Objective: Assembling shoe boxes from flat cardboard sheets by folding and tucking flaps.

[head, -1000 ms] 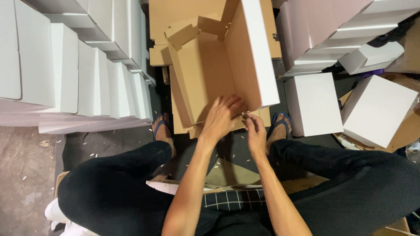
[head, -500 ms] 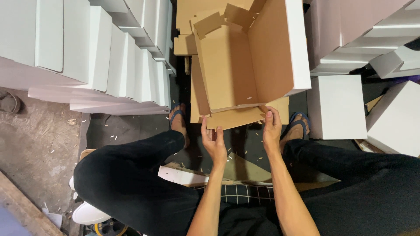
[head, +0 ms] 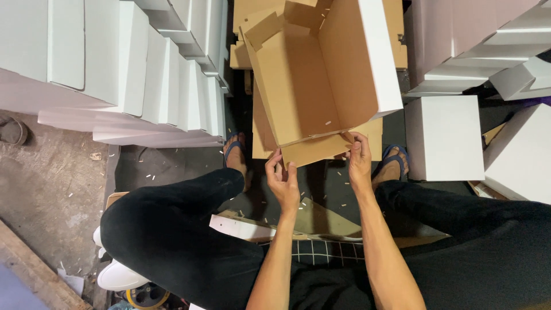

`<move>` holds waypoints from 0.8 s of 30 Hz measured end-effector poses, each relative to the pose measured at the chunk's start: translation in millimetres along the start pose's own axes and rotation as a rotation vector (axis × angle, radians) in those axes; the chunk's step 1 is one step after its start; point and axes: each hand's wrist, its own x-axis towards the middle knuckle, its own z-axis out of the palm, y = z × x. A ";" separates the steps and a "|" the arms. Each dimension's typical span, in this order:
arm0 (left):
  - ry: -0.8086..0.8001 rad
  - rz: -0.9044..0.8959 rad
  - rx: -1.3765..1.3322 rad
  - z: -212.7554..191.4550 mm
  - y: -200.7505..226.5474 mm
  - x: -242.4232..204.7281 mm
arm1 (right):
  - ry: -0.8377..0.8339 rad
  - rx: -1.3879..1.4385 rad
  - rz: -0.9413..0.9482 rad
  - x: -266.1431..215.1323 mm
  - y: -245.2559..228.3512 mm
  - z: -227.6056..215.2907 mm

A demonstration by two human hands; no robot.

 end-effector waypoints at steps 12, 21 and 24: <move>-0.268 0.159 0.304 -15.3 25.1 20.1 | 0.002 -0.154 0.005 31.5 32.9 -20.7; -0.171 0.052 0.475 -26.2 -9.7 40.6 | 0.012 -0.219 -0.031 23.6 7.9 -9.5; -0.342 0.148 0.572 -17.0 36.4 57.6 | -0.122 -0.015 0.062 29.5 13.7 -21.0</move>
